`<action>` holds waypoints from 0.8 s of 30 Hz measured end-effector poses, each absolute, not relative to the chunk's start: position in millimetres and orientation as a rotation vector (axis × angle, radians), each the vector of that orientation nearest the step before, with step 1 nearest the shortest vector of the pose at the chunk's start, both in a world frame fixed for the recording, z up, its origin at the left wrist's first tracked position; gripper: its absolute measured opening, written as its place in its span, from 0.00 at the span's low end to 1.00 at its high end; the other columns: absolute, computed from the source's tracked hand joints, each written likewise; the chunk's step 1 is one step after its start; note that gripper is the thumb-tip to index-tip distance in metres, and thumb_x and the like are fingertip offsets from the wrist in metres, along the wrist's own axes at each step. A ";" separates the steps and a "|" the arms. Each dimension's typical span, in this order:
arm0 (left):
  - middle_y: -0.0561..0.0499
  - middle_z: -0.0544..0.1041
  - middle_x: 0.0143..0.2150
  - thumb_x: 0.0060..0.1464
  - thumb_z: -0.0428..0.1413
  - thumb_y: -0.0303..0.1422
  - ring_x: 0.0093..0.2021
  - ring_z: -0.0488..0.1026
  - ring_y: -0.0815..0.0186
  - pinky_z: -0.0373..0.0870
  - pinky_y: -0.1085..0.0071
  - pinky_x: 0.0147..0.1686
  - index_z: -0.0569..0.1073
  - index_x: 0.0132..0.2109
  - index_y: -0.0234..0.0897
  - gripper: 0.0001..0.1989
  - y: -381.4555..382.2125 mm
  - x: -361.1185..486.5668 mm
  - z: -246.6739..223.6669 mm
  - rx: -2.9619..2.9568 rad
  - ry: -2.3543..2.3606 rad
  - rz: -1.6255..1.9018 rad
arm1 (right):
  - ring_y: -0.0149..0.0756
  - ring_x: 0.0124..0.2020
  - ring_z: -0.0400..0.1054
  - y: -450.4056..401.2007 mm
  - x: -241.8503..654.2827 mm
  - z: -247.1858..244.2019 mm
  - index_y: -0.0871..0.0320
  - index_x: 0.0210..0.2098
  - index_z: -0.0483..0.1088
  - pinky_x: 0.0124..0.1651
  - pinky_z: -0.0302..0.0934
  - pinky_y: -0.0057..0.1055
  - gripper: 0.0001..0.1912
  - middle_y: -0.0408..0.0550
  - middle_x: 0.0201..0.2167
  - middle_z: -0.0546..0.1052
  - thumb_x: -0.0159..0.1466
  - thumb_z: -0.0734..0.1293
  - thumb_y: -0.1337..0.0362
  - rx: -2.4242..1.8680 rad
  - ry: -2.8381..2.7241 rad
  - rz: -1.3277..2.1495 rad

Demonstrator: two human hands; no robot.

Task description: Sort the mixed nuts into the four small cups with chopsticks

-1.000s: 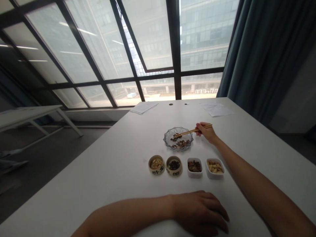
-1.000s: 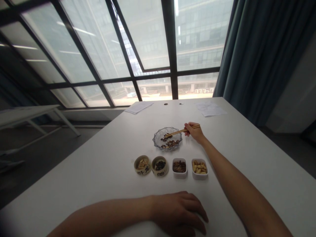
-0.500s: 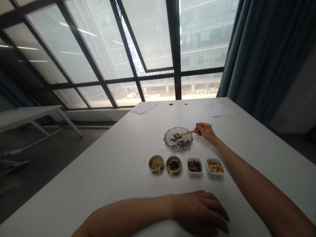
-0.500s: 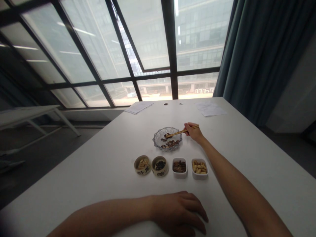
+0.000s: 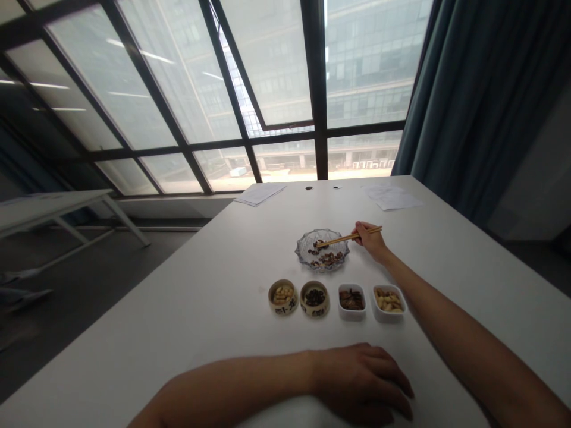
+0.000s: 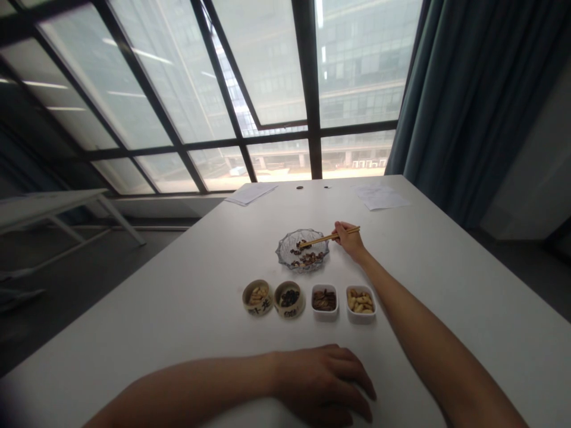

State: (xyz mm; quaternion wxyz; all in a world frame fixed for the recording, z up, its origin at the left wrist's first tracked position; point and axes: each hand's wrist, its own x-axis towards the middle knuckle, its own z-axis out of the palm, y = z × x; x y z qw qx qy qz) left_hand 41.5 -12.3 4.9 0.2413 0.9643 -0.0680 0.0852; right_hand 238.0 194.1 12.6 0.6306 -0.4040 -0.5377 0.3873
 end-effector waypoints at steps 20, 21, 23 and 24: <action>0.44 0.76 0.62 0.64 0.51 0.41 0.64 0.71 0.59 0.60 0.65 0.71 0.76 0.55 0.37 0.19 -11.4 40.4 2.5 2.626 -0.165 0.196 | 0.26 0.15 0.51 195.2 252.1 24.7 0.56 0.23 0.68 0.17 0.44 0.27 0.33 0.45 0.16 0.69 0.56 0.72 0.31 -0.807 -1.128 1.066; 0.45 0.76 0.62 0.64 0.51 0.41 0.65 0.71 0.59 0.60 0.65 0.71 0.76 0.55 0.37 0.19 -11.5 40.2 2.4 2.625 -0.166 0.199 | 0.25 0.15 0.50 193.7 254.9 28.2 0.56 0.23 0.68 0.17 0.44 0.27 0.32 0.44 0.17 0.69 0.56 0.72 0.32 -0.794 -1.146 1.109; 0.45 0.76 0.62 0.64 0.51 0.41 0.65 0.71 0.59 0.60 0.65 0.71 0.76 0.55 0.37 0.19 -11.7 39.8 2.1 2.627 -0.166 0.207 | 0.25 0.15 0.49 189.4 258.7 35.6 0.56 0.23 0.68 0.18 0.43 0.27 0.31 0.43 0.18 0.68 0.57 0.73 0.34 -0.774 -1.193 1.201; 0.45 0.76 0.62 0.64 0.51 0.41 0.65 0.71 0.59 0.60 0.66 0.71 0.76 0.55 0.36 0.20 -11.8 39.6 1.9 2.632 -0.165 0.209 | 0.25 0.15 0.49 186.8 259.7 39.4 0.56 0.23 0.67 0.18 0.42 0.27 0.30 0.42 0.18 0.68 0.57 0.73 0.35 -0.765 -1.221 1.245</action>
